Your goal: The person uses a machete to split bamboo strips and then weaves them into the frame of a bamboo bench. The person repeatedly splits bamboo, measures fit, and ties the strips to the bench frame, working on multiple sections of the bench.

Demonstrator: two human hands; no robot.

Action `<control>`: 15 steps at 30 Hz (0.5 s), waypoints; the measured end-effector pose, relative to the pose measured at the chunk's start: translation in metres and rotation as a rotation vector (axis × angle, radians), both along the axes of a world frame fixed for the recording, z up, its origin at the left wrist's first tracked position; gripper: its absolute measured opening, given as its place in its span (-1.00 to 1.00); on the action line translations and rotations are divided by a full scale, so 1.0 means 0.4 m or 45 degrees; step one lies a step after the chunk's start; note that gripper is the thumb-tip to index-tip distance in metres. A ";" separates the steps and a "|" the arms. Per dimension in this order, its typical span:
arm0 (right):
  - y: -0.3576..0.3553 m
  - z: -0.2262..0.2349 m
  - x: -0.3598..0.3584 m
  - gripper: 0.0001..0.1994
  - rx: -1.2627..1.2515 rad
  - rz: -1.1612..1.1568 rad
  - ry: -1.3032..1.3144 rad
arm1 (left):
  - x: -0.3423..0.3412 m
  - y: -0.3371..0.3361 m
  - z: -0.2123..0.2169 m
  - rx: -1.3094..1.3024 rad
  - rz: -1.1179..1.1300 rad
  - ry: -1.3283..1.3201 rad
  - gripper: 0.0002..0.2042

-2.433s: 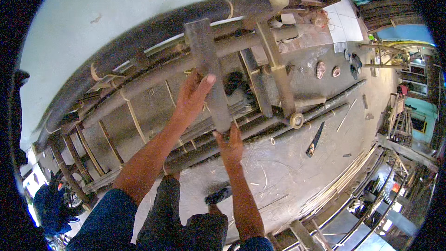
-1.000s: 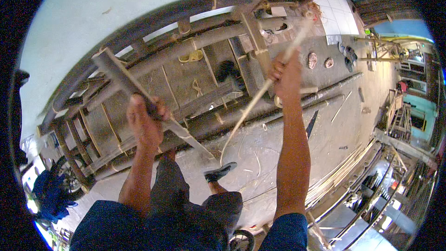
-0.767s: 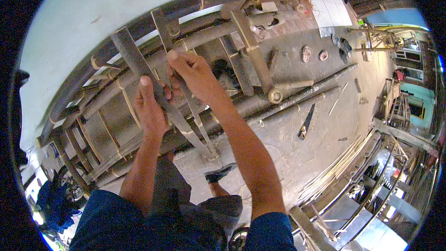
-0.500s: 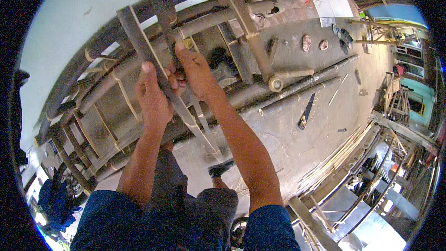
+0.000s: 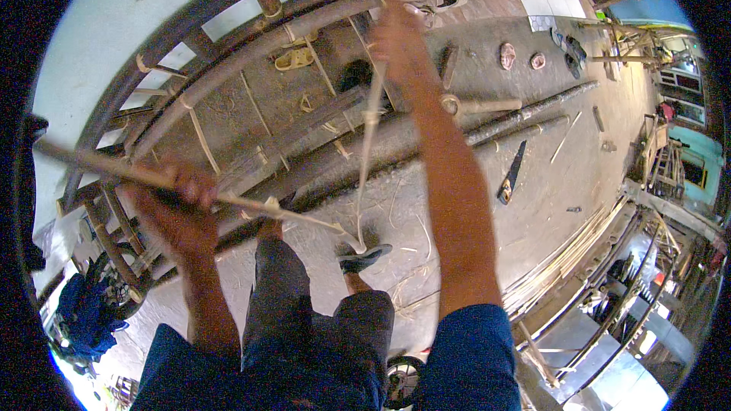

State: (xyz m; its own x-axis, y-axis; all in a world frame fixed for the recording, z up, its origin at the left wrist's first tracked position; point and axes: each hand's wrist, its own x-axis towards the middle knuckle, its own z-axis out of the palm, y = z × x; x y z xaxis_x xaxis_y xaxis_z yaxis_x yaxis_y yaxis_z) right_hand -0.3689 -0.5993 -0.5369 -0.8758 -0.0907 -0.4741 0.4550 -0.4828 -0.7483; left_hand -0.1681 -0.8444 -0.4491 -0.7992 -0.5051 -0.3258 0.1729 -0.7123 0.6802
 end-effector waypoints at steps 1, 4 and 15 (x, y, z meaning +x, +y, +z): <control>0.061 0.000 0.000 -0.50 0.169 -0.076 0.055 | 0.017 -0.031 0.009 -0.193 -0.077 0.051 -0.49; 0.220 -0.014 0.010 -0.51 0.264 -0.230 0.142 | 0.056 -0.075 0.025 -0.497 -0.303 0.255 -0.46; 0.166 -0.040 -0.043 -0.57 0.922 -0.200 0.534 | 0.084 -0.074 0.031 -0.558 -0.408 0.382 -0.48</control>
State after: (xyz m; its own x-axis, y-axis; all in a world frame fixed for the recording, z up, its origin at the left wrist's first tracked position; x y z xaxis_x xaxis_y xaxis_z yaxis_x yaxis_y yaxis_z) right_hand -0.3860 -0.5329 -0.5530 -0.9690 0.2471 -0.0016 0.0389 0.1461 -0.9885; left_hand -0.1343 -0.8740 -0.4368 -0.9579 -0.2608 0.1198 0.2255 -0.4259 0.8762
